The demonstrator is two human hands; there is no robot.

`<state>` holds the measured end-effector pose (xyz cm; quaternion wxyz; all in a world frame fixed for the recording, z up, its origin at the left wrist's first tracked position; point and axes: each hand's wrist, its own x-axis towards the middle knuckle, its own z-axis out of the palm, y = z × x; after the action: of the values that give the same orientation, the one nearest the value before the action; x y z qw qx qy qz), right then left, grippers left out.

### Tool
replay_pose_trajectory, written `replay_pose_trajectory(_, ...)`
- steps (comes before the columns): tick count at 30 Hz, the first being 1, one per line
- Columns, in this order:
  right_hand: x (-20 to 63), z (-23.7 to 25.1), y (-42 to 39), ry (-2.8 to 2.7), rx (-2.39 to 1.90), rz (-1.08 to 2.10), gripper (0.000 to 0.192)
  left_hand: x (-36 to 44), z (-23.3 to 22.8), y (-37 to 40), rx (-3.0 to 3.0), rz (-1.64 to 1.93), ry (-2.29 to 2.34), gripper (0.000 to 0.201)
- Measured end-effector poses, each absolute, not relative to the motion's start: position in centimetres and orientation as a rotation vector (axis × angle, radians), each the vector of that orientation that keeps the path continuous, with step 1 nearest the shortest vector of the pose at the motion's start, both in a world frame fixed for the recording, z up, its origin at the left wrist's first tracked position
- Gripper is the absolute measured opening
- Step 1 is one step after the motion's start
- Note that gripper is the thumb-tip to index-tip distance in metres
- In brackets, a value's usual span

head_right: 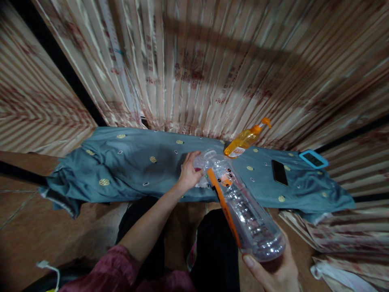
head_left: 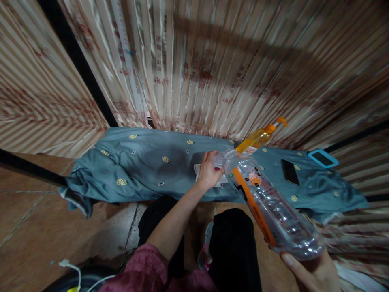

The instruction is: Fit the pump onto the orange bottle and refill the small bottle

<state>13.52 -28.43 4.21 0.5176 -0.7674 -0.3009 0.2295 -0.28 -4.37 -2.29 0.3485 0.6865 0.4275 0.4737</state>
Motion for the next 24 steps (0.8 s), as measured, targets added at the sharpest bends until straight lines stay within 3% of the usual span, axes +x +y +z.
replay_pose_trajectory(24, 12.2, 4.9, -28.0, -0.709, -1.827, 0.516, 0.075, -0.3, -2.2, -4.4, 1.78, 1.21, 1.11, 0.051)
